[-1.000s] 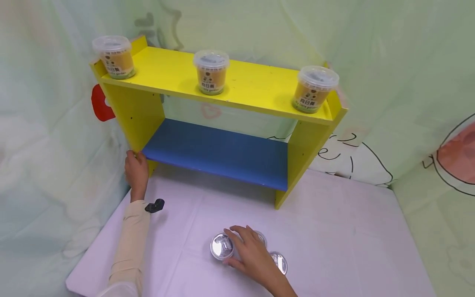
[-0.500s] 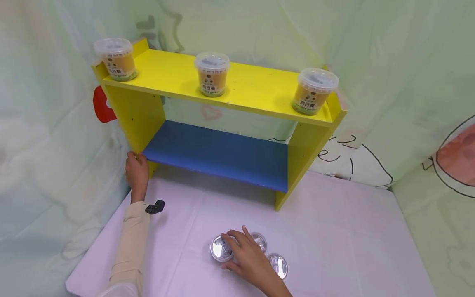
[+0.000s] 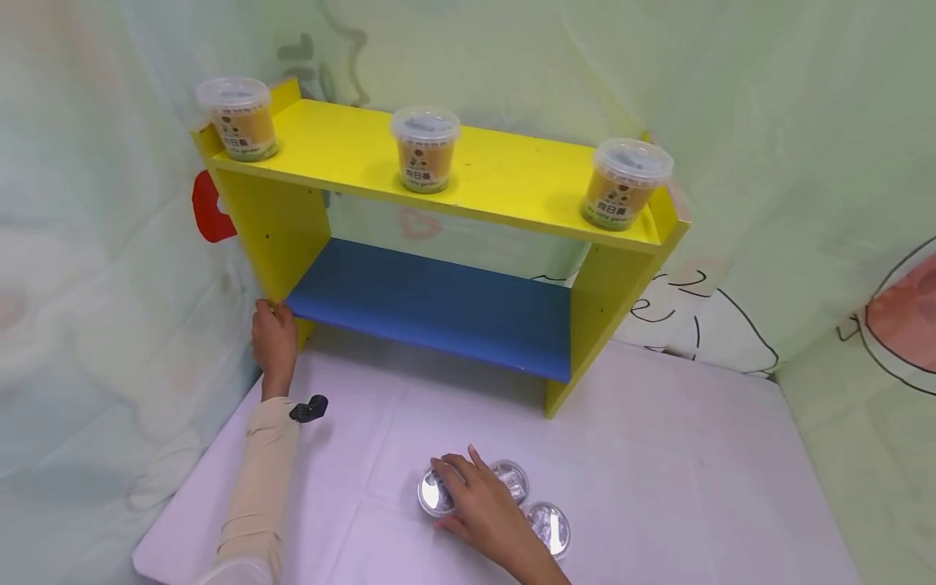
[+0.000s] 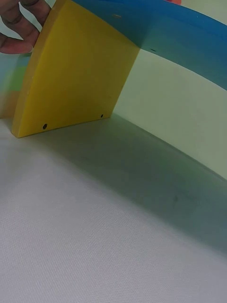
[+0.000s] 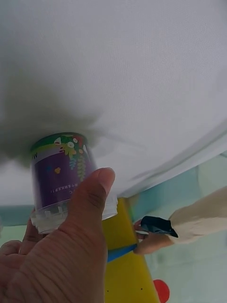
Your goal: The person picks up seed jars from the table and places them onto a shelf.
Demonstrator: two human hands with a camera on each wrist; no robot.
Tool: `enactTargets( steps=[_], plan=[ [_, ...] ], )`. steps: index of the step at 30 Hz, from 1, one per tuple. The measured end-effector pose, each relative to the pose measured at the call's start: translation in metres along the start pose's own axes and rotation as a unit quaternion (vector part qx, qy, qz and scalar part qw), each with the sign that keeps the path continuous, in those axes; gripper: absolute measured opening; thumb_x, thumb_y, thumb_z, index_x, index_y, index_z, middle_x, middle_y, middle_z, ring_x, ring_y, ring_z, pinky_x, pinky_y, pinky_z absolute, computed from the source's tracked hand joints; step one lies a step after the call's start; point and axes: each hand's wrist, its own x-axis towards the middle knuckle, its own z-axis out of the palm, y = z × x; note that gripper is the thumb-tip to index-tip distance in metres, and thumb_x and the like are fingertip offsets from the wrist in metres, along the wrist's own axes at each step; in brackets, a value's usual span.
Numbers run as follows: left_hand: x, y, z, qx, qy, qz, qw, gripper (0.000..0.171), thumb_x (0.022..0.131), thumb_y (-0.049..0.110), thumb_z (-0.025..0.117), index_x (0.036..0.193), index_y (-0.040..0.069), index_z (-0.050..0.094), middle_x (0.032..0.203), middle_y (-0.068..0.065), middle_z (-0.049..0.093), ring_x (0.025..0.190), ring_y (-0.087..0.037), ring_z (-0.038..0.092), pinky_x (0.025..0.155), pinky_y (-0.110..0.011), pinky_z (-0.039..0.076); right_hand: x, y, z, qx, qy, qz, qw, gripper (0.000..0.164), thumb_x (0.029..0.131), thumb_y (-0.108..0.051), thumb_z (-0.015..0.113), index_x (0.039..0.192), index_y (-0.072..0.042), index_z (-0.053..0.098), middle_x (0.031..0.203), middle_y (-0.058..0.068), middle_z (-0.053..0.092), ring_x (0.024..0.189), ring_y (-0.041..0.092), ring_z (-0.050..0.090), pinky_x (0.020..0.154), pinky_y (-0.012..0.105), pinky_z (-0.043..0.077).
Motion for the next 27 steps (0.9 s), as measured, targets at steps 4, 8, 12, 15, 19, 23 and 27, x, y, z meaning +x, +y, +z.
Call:
enactTargets(
  steps=[4, 8, 12, 15, 19, 23, 27],
  plan=[
    [-0.003, 0.005, 0.007, -0.001, -0.006, 0.004, 1.0, 0.049, 0.104, 0.04, 0.032, 0.131, 0.0, 0.042, 0.116, -0.026, 0.054, 0.099, -0.041, 0.054, 0.085, -0.056, 0.045, -0.004, -0.001, -0.002, 0.002, -0.007, 0.012, 1.0, 0.082, 0.064, -0.042, 0.086, 0.131, -0.005, 0.056, 0.12, 0.008, 0.063, 0.114, 0.022, 0.062, 0.109, 0.045, 0.039],
    [-0.005, 0.008, 0.012, -0.01, -0.016, 0.008, 0.9998, 0.05, 0.104, 0.04, 0.032, 0.132, -0.001, 0.042, 0.119, -0.026, 0.054, 0.1, -0.042, 0.054, 0.087, -0.057, 0.045, -0.007, 0.0, -0.002, 0.012, 0.003, 0.022, 1.0, 0.08, 0.064, -0.038, 0.088, 0.13, -0.005, 0.057, 0.118, 0.008, 0.064, 0.111, 0.022, 0.063, 0.109, 0.044, 0.039],
    [-0.007, 0.008, 0.012, -0.017, -0.019, 0.002, 0.9997, 0.05, 0.104, 0.039, 0.032, 0.133, -0.001, 0.042, 0.121, -0.027, 0.055, 0.102, -0.043, 0.054, 0.089, -0.057, 0.045, -0.006, 0.003, -0.005, 0.025, 0.029, 0.02, 0.999, 0.077, 0.067, -0.038, 0.087, 0.13, -0.006, 0.056, 0.116, 0.006, 0.063, 0.108, 0.021, 0.065, 0.107, 0.043, 0.041],
    [-0.007, 0.007, 0.007, -0.015, -0.012, -0.01, 0.9998, 0.05, 0.104, 0.039, 0.032, 0.133, -0.001, 0.042, 0.121, -0.027, 0.054, 0.102, -0.043, 0.054, 0.09, -0.056, 0.044, 0.002, 0.006, -0.014, 0.051, 0.04, 0.033, 0.997, 0.075, 0.071, -0.039, 0.085, 0.132, -0.008, 0.055, 0.119, 0.005, 0.06, 0.106, 0.019, 0.065, 0.1, 0.039, 0.049],
    [-0.005, 0.005, 0.0, -0.016, -0.007, -0.021, 0.9996, 0.05, 0.104, 0.039, 0.03, 0.133, 0.0, 0.042, 0.121, -0.026, 0.054, 0.101, -0.041, 0.052, 0.087, -0.053, 0.043, 0.017, 0.019, -0.037, 0.113, 0.062, 0.075, 0.989, 0.075, 0.074, -0.037, 0.084, 0.136, -0.01, 0.052, 0.125, 0.004, 0.056, 0.104, 0.017, 0.064, 0.085, 0.034, 0.055],
    [-0.006, 0.005, -0.002, -0.018, -0.009, -0.022, 0.9995, 0.05, 0.104, 0.039, 0.029, 0.133, 0.0, 0.041, 0.12, -0.026, 0.054, 0.1, -0.04, 0.051, 0.082, -0.05, 0.041, 0.029, 0.038, -0.063, 0.155, 0.102, 0.099, 0.978, 0.076, 0.076, -0.031, 0.083, 0.14, -0.01, 0.048, 0.128, 0.007, 0.053, 0.11, 0.018, 0.061, 0.087, 0.036, 0.054],
    [-0.009, 0.004, -0.002, -0.018, -0.007, -0.025, 0.9995, 0.05, 0.104, 0.039, 0.029, 0.132, -0.001, 0.042, 0.121, -0.027, 0.053, 0.1, -0.041, 0.051, 0.083, -0.051, 0.039, 0.035, 0.054, -0.085, 0.167, 0.133, 0.102, 0.972, 0.076, 0.078, -0.028, 0.082, 0.142, -0.008, 0.046, 0.13, 0.009, 0.052, 0.118, 0.021, 0.057, 0.093, 0.037, 0.052]
  ],
)
